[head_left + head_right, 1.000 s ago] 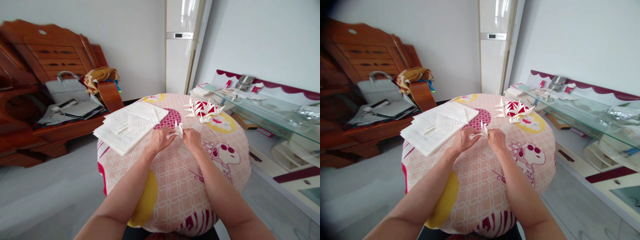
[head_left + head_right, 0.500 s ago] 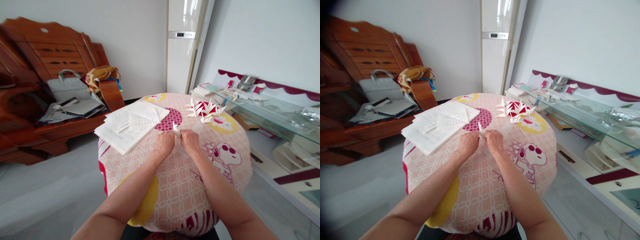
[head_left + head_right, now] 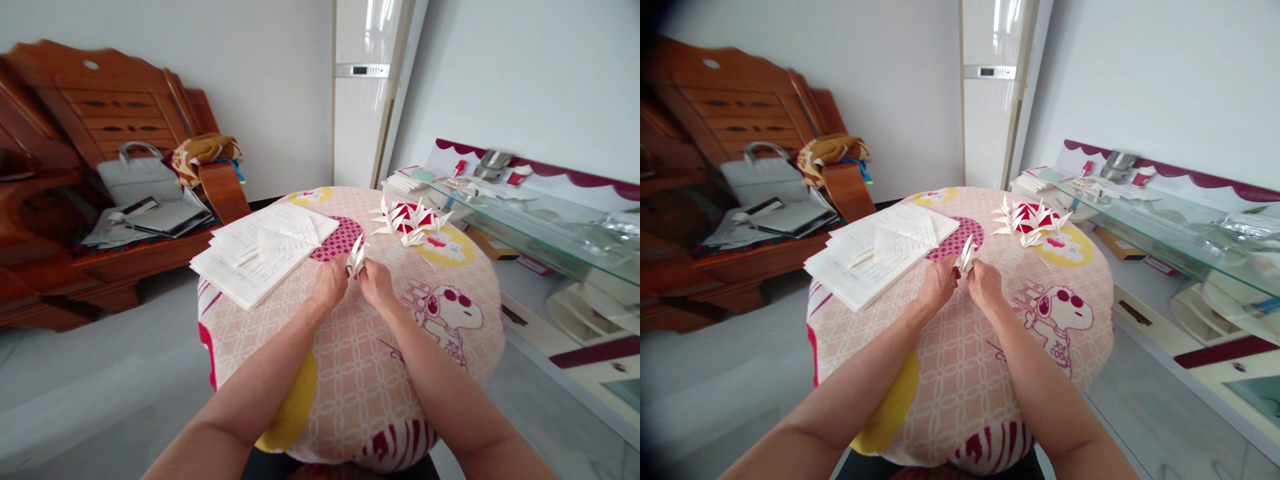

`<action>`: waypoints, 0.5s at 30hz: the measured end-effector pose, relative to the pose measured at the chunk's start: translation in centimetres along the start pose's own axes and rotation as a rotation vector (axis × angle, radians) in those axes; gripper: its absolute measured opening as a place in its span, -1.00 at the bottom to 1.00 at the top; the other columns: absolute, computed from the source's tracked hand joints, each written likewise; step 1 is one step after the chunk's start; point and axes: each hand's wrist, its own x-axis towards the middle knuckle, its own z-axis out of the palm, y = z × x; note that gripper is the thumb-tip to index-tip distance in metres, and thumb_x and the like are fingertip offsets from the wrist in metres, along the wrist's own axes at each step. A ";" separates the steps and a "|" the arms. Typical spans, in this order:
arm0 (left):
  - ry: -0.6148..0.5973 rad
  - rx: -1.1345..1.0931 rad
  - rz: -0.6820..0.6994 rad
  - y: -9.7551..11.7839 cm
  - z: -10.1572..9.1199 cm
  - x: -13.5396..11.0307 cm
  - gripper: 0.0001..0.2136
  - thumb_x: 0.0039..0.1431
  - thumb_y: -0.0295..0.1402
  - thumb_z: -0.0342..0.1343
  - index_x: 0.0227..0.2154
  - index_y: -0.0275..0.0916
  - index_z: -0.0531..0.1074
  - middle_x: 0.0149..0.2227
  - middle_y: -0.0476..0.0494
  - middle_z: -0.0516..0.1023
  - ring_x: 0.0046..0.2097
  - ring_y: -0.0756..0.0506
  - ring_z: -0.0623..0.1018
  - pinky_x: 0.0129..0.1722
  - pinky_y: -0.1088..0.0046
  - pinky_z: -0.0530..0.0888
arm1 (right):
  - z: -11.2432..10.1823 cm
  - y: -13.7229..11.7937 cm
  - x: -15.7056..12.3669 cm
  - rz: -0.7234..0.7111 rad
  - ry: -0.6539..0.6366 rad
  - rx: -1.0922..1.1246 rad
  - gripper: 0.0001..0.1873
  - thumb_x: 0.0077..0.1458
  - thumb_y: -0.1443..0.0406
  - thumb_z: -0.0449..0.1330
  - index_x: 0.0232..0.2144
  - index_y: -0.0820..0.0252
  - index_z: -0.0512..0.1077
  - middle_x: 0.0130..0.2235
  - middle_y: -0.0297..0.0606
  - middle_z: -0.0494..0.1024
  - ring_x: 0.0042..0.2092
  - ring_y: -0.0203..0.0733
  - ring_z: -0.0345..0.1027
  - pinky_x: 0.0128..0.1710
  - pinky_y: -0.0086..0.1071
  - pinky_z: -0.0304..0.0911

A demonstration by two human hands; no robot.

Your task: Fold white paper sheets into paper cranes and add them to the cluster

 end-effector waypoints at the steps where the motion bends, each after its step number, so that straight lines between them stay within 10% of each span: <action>1: 0.006 -0.030 0.008 0.0 0.1 0.0 -0.76 0.27 -0.53 -0.11 -0.21 -0.32 0.49 -0.48 -0.15 0.53 -0.42 -0.08 0.52 -0.33 0.45 0.35 | 0.1 0.1 0.0 -0.005 0.013 0.057 -0.69 0.18 0.46 -0.03 -0.37 0.23 0.52 -0.38 -0.15 0.64 -0.32 -0.14 0.49 -0.33 -0.40 0.17; 15: 0.096 -0.214 0.001 0.1 1.1 0.0 -0.73 0.20 -0.57 -0.11 -0.23 -0.32 0.50 -0.45 -0.15 0.54 -0.43 -0.07 0.48 -0.33 0.43 0.34 | 0.5 -0.4 0.1 0.044 0.079 0.179 -0.71 0.09 0.50 -0.04 -0.46 0.19 0.44 -0.48 -0.19 0.56 -0.40 -0.15 0.42 -0.41 -0.40 0.10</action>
